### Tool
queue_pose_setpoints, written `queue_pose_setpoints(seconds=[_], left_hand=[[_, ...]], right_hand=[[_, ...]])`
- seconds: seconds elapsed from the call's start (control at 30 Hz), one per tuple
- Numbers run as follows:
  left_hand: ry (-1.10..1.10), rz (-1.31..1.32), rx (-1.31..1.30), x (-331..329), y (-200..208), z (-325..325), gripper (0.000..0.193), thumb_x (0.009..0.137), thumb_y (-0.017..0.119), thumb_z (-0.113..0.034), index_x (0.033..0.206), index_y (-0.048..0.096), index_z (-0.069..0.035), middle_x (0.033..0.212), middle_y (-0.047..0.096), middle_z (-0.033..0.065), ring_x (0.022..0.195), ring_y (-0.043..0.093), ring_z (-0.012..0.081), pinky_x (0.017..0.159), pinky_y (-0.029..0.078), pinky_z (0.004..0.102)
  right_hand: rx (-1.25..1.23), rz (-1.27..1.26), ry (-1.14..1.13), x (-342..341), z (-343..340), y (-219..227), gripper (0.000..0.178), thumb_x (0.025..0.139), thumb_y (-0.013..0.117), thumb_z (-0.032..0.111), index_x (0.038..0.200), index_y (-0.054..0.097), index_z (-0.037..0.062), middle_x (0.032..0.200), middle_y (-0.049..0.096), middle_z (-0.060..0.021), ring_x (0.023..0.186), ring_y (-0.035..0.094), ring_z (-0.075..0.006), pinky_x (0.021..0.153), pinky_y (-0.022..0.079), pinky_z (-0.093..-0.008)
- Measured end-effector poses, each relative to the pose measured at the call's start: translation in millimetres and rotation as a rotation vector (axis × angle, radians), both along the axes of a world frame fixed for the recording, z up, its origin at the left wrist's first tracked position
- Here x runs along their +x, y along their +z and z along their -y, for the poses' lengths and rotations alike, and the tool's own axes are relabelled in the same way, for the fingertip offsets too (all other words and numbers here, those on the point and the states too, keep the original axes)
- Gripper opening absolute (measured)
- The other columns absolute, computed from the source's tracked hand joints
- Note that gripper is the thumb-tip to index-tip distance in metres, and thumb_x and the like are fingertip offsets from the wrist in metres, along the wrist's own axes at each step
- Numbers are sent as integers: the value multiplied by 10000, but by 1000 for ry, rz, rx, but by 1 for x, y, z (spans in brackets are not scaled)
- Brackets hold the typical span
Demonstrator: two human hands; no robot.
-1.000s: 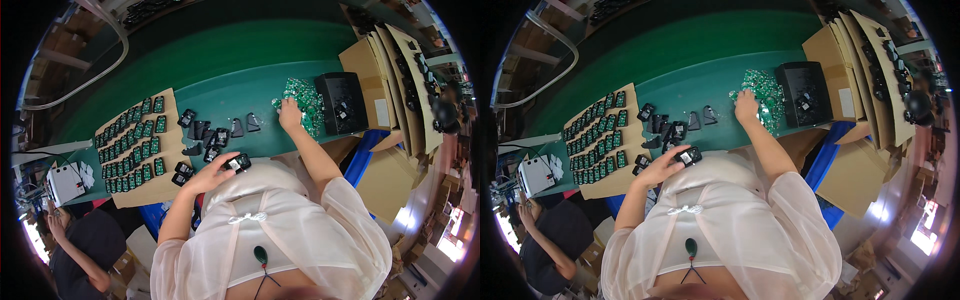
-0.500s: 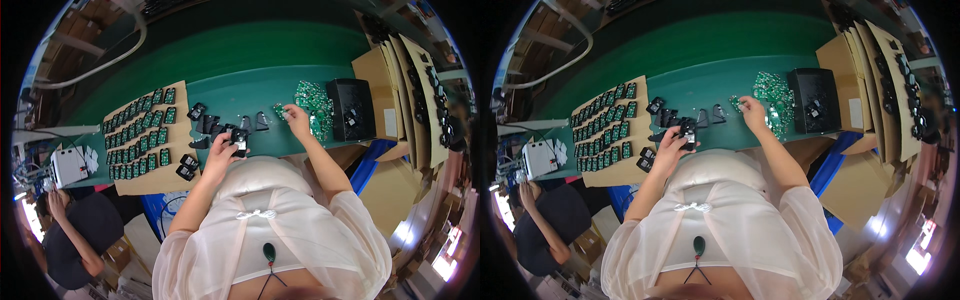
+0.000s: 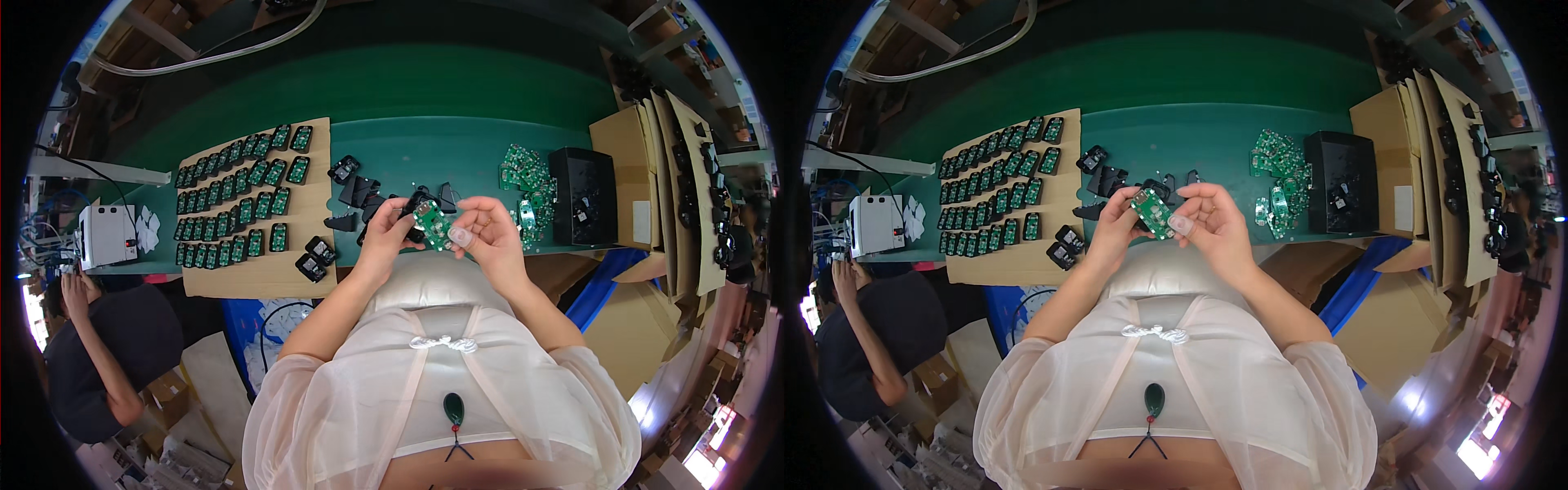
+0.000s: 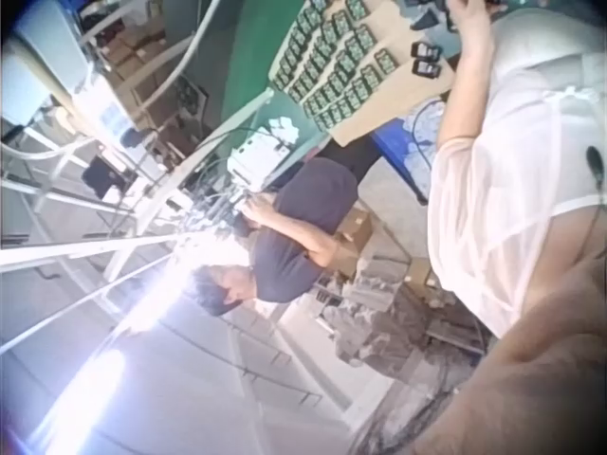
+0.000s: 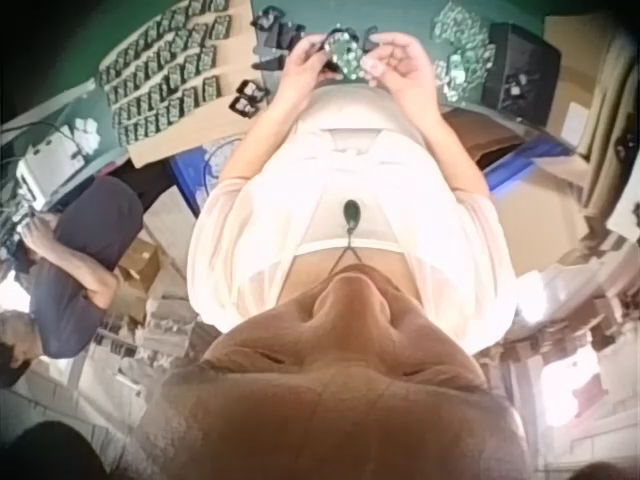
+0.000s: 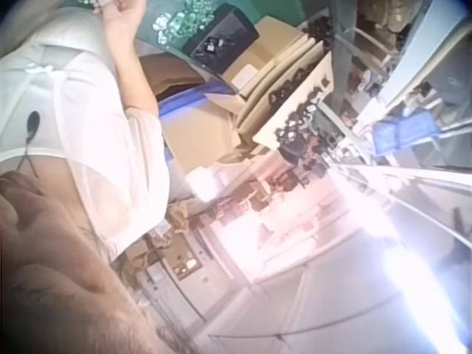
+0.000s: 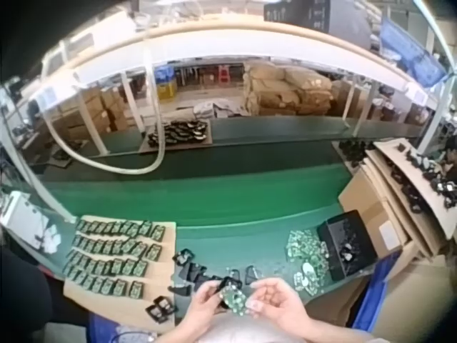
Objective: The person assembles electronic devices by hand, fitting a circuit board into a plastic housing and pressing a small white component onto the board. After completing each assembly, the person places the finished device onto a cardboard sheet alongside others.
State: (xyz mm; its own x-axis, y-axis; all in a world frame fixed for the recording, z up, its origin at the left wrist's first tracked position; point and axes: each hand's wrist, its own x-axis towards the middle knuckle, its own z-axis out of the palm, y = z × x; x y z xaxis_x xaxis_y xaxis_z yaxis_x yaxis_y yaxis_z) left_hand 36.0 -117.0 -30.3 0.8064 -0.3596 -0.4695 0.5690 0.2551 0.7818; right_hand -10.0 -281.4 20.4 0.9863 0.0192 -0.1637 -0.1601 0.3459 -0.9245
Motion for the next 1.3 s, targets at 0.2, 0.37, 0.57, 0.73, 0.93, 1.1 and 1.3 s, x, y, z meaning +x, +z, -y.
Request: queue_pose_setpoints(seconds=[0.2, 0.37, 0.57, 0.73, 0.93, 1.1, 1.3], left_hand=[[-24, 77, -18, -5, 7, -1, 188, 866, 431, -47, 1051, 463, -66, 940, 547, 32, 799, 566, 117, 616, 495, 257], [-35, 99, -35, -8, 1, -4, 185, 871, 427, -46, 1052, 460, -64, 956, 543, 31, 800, 565, 112, 605, 495, 245], [-15, 113, -27, -10, 5, -2, 218, 868, 447, -49, 1083, 443, -10, 936, 541, 68, 773, 553, 108, 581, 516, 241], [-18, 79, -45, -16, 12, -3, 224, 876, 469, -105, 1082, 456, -18, 946, 539, 53, 800, 539, 96, 596, 523, 246], [-36, 120, 21, -22, 12, -4, 228, 868, 516, -170, 1049, 492, -33, 918, 534, 30, 773, 522, 75, 545, 487, 217], [-78, 122, 70, -24, 14, -3, 210, 862, 525, -175, 1019, 523, -34, 875, 547, 18, 690, 508, 54, 465, 424, 186], [-67, 314, 218, -22, 22, -2, 277, 844, 524, -130, 1112, 505, -62, 902, 559, 39, 612, 508, 56, 395, 389, 184]], right_hand=[[-15, -46, -7, 1, -7, -4, 309, 801, 559, -10, 1071, 414, 24, 802, 534, -58, 677, 532, -105, 554, 451, -218], [-15, -56, -7, 0, -9, -4, 317, 800, 560, -11, 1075, 408, 30, 789, 532, -56, 676, 535, -104, 549, 449, -215], [-90, -94, -28, 0, -9, -11, 313, 799, 562, -9, 1068, 406, 30, 772, 531, -51, 665, 534, -101, 536, 443, -210], [-151, -131, -13, 1, -8, -14, 312, 798, 568, -2, 1062, 405, 29, 759, 532, -47, 656, 529, -93, 526, 435, -206], [-284, -129, 28, -4, -11, -17, 282, 776, 613, 39, 1036, 505, 43, 777, 514, -24, 648, 500, -76, 520, 414, -191], [-687, 305, -13, -3, -13, -15, 186, 748, 651, 94, 933, 646, 87, 871, 459, -35, 689, 440, -86, 544, 372, -209], [-592, 248, 12, 0, -17, -11, 127, 749, 644, 87, 873, 627, 64, 802, 448, -22, 634, 413, -82, 535, 351, -204]])
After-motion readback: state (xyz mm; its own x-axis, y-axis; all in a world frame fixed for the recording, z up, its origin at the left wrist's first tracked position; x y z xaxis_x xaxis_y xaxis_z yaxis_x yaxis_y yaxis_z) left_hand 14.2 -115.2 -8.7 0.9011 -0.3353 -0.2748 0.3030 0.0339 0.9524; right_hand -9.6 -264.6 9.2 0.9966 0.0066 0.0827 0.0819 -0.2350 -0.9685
